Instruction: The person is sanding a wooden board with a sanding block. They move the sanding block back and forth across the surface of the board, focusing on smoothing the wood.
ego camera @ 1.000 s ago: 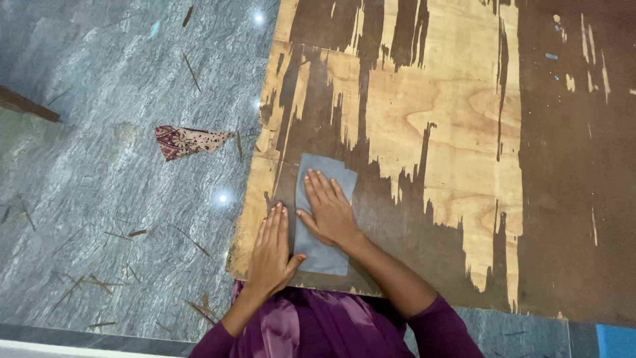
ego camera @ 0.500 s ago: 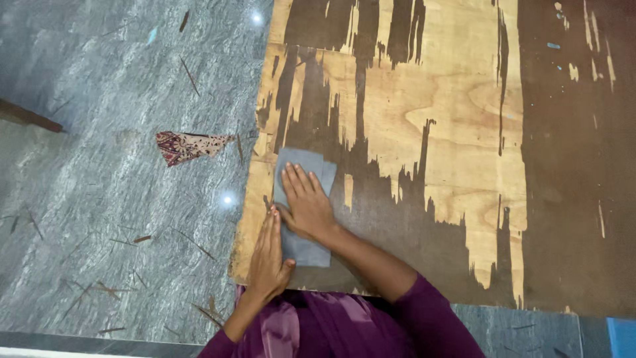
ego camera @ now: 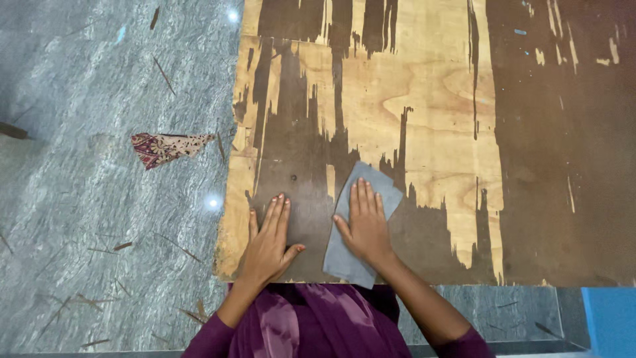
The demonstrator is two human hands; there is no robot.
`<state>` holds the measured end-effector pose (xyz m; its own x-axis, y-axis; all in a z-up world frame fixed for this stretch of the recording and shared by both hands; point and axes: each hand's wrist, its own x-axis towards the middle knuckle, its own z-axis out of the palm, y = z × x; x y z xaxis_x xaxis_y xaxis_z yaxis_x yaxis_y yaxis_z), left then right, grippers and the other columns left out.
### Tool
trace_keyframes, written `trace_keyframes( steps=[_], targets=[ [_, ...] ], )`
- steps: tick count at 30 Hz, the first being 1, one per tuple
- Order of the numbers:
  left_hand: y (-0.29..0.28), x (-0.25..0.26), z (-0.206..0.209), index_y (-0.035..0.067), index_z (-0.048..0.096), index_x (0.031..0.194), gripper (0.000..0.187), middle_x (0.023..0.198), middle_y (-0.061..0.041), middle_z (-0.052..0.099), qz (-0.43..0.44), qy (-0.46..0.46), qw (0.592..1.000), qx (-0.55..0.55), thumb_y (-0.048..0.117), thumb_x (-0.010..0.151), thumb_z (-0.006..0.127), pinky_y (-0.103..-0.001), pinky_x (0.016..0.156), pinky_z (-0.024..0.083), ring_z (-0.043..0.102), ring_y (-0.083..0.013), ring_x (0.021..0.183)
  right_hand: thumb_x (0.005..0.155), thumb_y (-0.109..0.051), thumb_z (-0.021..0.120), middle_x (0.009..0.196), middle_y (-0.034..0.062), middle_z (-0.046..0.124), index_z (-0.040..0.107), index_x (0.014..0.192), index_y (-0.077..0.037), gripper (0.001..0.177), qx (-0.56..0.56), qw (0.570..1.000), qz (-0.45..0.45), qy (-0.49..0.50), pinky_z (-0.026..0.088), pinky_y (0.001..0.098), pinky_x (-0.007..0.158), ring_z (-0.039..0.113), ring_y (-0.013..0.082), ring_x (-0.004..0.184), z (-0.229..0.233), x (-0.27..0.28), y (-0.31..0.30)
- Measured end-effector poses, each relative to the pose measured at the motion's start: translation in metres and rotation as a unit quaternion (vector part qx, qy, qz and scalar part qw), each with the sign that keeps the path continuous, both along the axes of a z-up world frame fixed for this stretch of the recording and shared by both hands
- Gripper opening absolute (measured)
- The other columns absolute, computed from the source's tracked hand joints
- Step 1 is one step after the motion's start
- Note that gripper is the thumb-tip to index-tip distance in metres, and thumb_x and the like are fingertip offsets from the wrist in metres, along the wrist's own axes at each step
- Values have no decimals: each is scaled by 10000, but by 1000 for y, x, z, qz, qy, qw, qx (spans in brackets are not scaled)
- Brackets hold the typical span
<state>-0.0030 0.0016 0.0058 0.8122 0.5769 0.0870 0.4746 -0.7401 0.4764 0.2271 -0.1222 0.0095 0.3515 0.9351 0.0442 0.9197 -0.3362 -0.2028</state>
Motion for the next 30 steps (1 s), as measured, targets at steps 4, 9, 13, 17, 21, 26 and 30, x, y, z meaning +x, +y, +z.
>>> trace_keyframes(
  steps=[4,9,13,17,21,26,30],
  targets=[
    [5,6,-7,-45,174,1613,1082,1702,-228,179,11,-82,996,-26,771,914,304,-666,1216,38,149,-362,1590,998,-501,470,1630,301,246,292,1534,106,830,-27,994,104,-1,129,541,1230,185,416,1542,6,-40,-1],
    [11,1,-10,-59,124,1619,1021,1707,-273,148,59,-169,978,-107,745,993,192,-635,1267,24,108,-414,1608,1003,-449,476,1688,236,256,314,1594,61,798,-9,962,259,80,130,516,1275,209,358,1592,-5,-76,67],
    [12,-1,-10,-47,121,1623,1006,1708,-271,147,84,-177,970,-146,743,1002,170,-572,1279,65,109,-416,1603,1054,-527,266,1723,175,138,183,1639,-2,790,-23,975,221,6,81,493,1281,138,310,1599,-31,-60,154],
    [13,1,-6,-36,138,1625,1004,1704,-271,155,77,-168,973,-138,744,995,183,-555,1275,95,122,-417,1596,1021,-683,216,1721,141,95,112,1632,-28,901,-64,992,108,8,51,501,1270,92,290,1594,-34,-14,188],
    [13,3,-5,-32,175,1621,983,1698,-269,185,68,-166,976,-123,731,1003,221,-552,1279,119,140,-424,1595,1023,-663,282,1707,160,138,147,1625,-9,899,-37,998,35,26,68,527,1259,121,304,1579,-23,18,151],
    [12,5,-4,-34,209,1614,976,1687,-258,208,45,-114,989,-85,715,992,284,-555,1264,124,159,-415,1583,1016,-599,441,1671,238,241,286,1568,62,874,1,1000,-12,-1,139,545,1252,200,354,1570,-13,23,55],
    [12,9,-5,-34,226,1605,959,1683,-243,214,30,-63,997,-29,692,986,322,-556,1252,129,163,-399,1575,992,-589,470,1653,264,252,304,1548,89,893,-13,999,-48,-9,151,557,1223,208,386,1548,-7,9,-24]
  ],
)
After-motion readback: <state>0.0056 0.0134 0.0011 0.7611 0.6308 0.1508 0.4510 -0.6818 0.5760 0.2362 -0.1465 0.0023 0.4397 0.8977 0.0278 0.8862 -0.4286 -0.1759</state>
